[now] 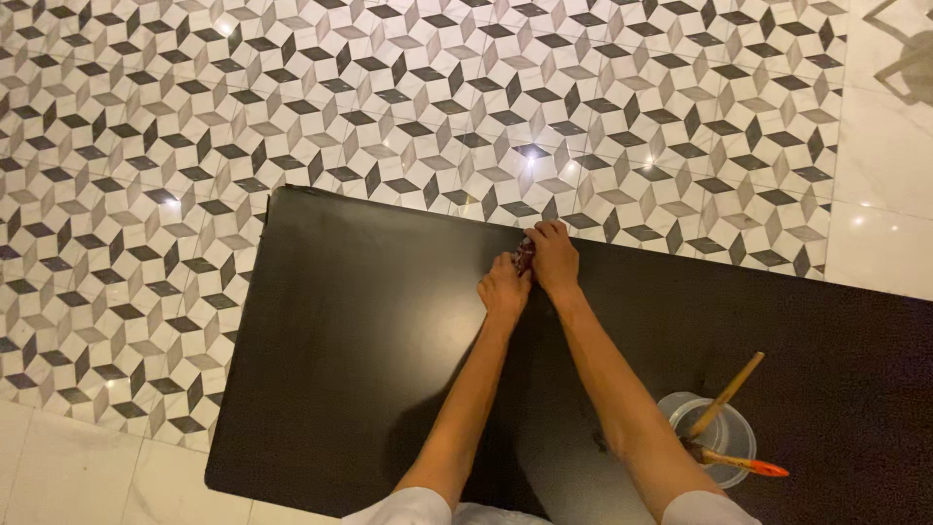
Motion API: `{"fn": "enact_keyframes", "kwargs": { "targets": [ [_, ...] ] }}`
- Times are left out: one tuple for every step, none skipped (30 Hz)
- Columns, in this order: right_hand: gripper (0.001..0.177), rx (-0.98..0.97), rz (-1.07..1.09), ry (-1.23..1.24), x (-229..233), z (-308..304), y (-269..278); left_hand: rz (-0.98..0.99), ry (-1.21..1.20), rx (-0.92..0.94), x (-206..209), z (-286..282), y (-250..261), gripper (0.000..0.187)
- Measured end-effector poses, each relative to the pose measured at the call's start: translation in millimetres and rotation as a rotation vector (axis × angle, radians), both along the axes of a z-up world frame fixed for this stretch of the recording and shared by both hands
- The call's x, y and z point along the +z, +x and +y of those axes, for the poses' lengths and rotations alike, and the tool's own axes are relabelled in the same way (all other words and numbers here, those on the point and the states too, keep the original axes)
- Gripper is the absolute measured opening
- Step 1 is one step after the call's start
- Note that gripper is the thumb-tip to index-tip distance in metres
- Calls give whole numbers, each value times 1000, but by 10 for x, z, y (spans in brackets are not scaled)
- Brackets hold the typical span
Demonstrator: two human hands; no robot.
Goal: The person applies a liquid from a container onto a black leather surface using a brush and then buffs the treated area with a cloth.
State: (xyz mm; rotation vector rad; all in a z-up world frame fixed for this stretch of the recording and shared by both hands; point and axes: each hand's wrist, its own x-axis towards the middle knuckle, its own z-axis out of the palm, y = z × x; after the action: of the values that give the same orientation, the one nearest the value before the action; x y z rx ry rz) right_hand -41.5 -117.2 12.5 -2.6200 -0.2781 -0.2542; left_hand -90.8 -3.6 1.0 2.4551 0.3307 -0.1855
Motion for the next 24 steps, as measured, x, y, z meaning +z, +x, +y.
{"fn": "enact_keyframes", "kwargs": {
  "targets": [
    [35,10,-10,0,4,15,12,-16,4,9,13,-18,-6,40],
    [35,20,-18,0,5,19,9,-30,7,18,17,-44,-27,40],
    [35,30,-26,0,5,24,7,-44,11,27,14,-52,-47,40],
    [36,44,-18,2,9,14,6,-51,15,33,11,-56,-58,40],
    [37,58,-11,3,11,4,15,-58,18,40,5,-61,-54,40],
    [37,72,-4,3,10,-15,26,-65,20,46,-2,-79,-57,40],
    [35,83,22,12,8,-31,26,-60,21,53,-6,-100,-76,39],
    [33,95,45,21,7,-33,34,-56,23,61,-4,-109,-85,39],
    [31,107,68,30,7,-33,38,-53,24,69,0,-114,-100,39],
    [31,124,69,23,8,-42,48,-60,23,73,5,-125,-115,39],
    [32,141,71,15,7,-47,56,-67,22,77,10,-134,-134,40],
    [32,159,73,9,5,-47,50,-73,23,82,12,-137,-158,40],
    [33,163,83,2,3,-49,30,-69,21,85,12,-145,-183,40],
    [34,168,93,-5,1,-49,9,-66,20,88,9,-151,-209,40],
    [34,174,102,-12,-4,-51,-15,-62,19,92,5,-158,-235,40],
    [33,181,76,-16,-13,-50,-25,-61,21,104,-3,-166,-246,41],
    [31,187,51,-21,-28,-45,-36,-60,22,115,-12,-179,-254,41],
    [30,191,27,-25,-50,-43,-64,-56,24,124,-23,-188,-279,41],
    [30,194,33,-32,-72,-43,-90,-54,24,130,-33,-192,-306,41],
    [30,197,38,-40,-90,-41,-115,-53,24,137,-37,-194,-332,40],
    [30,200,43,-48,-103,-41,-143,-51,24,143,-36,-196,-362,40],
    [30,202,45,-44,-111,-41,-176,-42,27,144,-32,-198,-399,40],
    [29,204,46,-40,-117,-37,-210,-33,30,146,-25,-199,-441,40],
    [29,205,47,-37,-119,-36,-248,-24,32,146,-18,-202,-482,40]
  ]
}}
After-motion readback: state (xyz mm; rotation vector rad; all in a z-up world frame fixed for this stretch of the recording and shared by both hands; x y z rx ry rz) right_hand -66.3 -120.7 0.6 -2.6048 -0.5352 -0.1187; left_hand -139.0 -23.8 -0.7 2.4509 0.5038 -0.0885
